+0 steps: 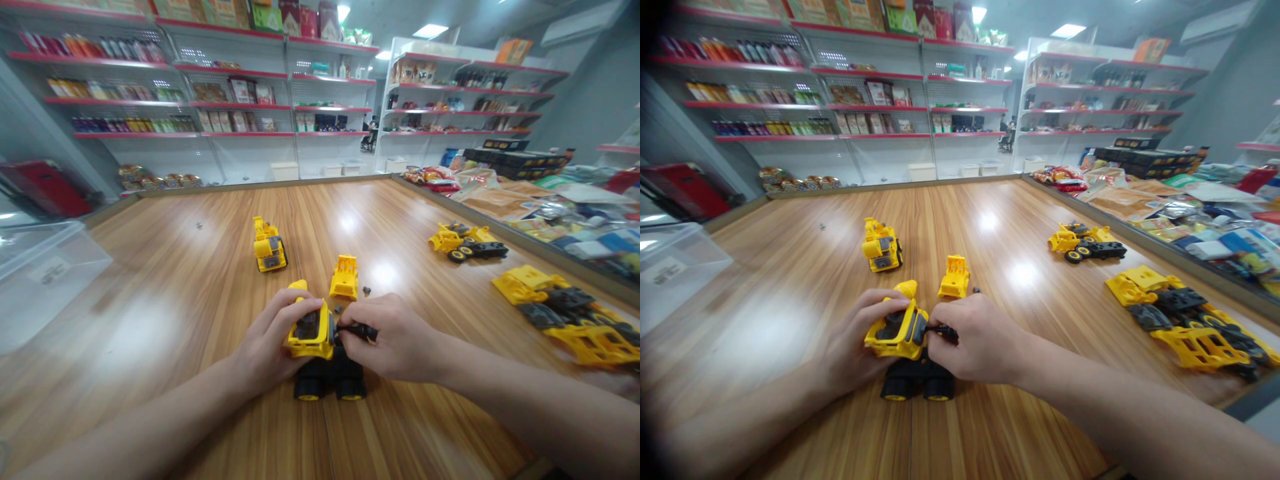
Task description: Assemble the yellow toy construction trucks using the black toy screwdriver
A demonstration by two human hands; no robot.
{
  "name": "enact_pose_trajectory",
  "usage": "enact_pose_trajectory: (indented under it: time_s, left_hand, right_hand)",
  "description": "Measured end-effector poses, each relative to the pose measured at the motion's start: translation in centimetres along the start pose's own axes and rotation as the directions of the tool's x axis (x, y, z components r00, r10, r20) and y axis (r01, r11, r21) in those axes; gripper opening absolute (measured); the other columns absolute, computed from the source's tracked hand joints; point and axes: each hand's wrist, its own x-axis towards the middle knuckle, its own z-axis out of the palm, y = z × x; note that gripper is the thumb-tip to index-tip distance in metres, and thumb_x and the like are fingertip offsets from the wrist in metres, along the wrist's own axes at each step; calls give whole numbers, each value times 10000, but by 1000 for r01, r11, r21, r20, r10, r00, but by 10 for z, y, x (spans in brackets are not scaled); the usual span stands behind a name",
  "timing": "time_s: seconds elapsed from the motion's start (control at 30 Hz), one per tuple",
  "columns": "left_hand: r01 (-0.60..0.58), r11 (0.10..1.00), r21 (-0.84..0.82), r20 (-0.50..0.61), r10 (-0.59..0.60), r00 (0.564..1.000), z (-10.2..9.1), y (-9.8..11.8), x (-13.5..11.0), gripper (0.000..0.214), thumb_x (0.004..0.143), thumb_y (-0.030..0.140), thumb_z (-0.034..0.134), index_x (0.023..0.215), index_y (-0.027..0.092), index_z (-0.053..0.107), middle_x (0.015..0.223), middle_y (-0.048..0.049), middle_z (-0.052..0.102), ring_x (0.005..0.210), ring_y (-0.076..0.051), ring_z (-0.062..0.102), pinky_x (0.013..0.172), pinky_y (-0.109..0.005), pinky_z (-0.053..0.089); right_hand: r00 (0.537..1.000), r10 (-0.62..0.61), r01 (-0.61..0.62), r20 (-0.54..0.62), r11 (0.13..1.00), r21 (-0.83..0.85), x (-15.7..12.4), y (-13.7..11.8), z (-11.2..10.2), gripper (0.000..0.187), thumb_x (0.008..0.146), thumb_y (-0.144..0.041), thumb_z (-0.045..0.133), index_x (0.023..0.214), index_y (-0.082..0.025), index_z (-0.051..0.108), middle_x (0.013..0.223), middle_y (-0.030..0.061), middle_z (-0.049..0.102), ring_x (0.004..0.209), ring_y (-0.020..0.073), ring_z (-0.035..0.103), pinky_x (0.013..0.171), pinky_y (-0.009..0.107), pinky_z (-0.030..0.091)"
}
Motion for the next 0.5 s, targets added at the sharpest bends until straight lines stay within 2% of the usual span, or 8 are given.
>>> enact_pose_trajectory:
  time_s: [0.1, 0.23, 0.37, 0.5]
  left_hand:
    - [-15, 999, -48, -11, 15, 1000, 0, -1, 0, 593, 753, 219, 749, 1265, 184, 453, 1129, -140, 559, 1053, -230, 599, 852, -348, 553]
    - [-28, 993, -115, -27, 26, 999, 1, -3, -1, 483, 718, 177, 770, 1087, 200, 459, 1146, -136, 550, 1047, -222, 606, 822, -339, 564]
    - [-20, 995, -100, -26, 17, 1000, 1, -1, -3, 431, 704, 151, 778, 964, 212, 441, 1152, -136, 552, 1019, -212, 617, 787, -316, 569]
    - [-38, 996, -84, -24, 36, 999, 0, 0, -3, 417, 698, 140, 782, 920, 203, 435, 1153, -145, 553, 1007, -208, 616, 781, -305, 567]
  right_hand:
    - [1000, 9, -9, 7, 1000, 13, 0, -1, 0, 97, 763, -135, 550, 689, -134, 613, 578, -6, 571, 510, 85, 488, 515, 202, 353]
    - [1000, 15, -16, 15, 1000, 24, 1, -2, 0, 96, 762, -140, 551, 696, -132, 620, 578, -10, 568, 508, 82, 485, 510, 199, 348]
    - [1000, 20, -21, 23, 999, 34, 0, -2, -1, 96, 764, -140, 549, 702, -131, 621, 585, -12, 571, 512, 80, 487, 515, 198, 350]
    - [999, 32, -34, 29, 998, 49, 0, -2, -1, 90, 762, -134, 551, 705, -129, 620, 582, -20, 559, 513, 73, 481, 521, 195, 348]
